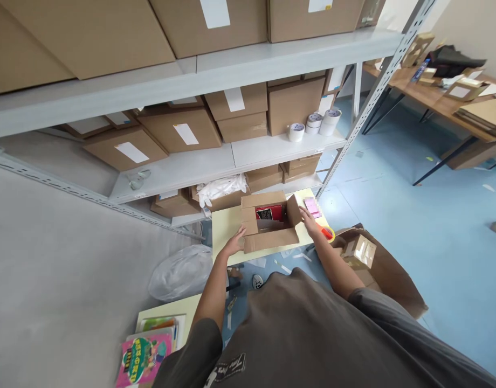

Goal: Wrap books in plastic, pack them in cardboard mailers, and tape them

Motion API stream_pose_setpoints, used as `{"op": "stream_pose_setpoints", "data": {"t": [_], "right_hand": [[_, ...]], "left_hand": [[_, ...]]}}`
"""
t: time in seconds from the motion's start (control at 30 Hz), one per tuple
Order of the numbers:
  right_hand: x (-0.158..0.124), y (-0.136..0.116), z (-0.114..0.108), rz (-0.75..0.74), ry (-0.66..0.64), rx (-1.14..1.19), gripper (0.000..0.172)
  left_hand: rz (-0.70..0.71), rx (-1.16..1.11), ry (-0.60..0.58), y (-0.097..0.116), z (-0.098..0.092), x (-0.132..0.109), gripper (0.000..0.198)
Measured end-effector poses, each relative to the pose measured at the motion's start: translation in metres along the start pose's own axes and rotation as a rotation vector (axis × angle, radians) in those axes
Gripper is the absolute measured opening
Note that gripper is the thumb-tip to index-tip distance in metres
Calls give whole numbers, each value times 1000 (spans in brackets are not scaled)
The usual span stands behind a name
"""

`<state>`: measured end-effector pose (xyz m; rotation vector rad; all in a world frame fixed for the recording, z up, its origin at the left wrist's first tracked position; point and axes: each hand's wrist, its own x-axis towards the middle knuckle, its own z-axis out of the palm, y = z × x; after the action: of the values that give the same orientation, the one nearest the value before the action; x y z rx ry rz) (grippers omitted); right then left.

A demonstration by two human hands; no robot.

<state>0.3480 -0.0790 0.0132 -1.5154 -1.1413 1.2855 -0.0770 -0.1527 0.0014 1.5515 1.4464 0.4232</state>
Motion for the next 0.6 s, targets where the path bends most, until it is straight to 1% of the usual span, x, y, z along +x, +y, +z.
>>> {"op": "stream_pose_setpoints", "data": {"t": [0.07, 0.13, 0.2, 0.27, 0.3, 0.37, 0.4, 0.47, 0.53, 0.6], "right_hand": [[1, -11, 10, 3, -162, -14, 61], [2, -18, 14, 31, -269, -61, 62], [2, -19, 12, 55, -326, -48, 64], [2, -15, 7, 35, -351, 19, 66], [2, -12, 4, 12, -352, 42, 66], [1, -3, 4, -44, -299, 23, 63], [1, 3, 6, -72, -249, -32, 64], [1, 13, 15, -108, -136, -186, 70], [4, 22, 26, -118, -60, -323, 76], [11, 28, 35, -111, -52, -469, 81]], "left_hand": [[-40, -166, 24, 0, -3, 1, 97], [-95, -299, 70, 1, -3, 1, 93], [-134, -375, 131, 1, 1, 3, 90], [-140, -402, 221, 2, 11, 6, 80], [-139, -400, 270, 2, 17, 8, 72], [-146, -366, 368, 3, 31, 13, 58], [-155, -334, 414, 5, 38, 17, 53], [-188, -259, 510, 7, 49, 24, 47], [-227, -196, 602, 10, 53, 31, 48], [-267, -166, 646, 12, 49, 40, 63]]}}
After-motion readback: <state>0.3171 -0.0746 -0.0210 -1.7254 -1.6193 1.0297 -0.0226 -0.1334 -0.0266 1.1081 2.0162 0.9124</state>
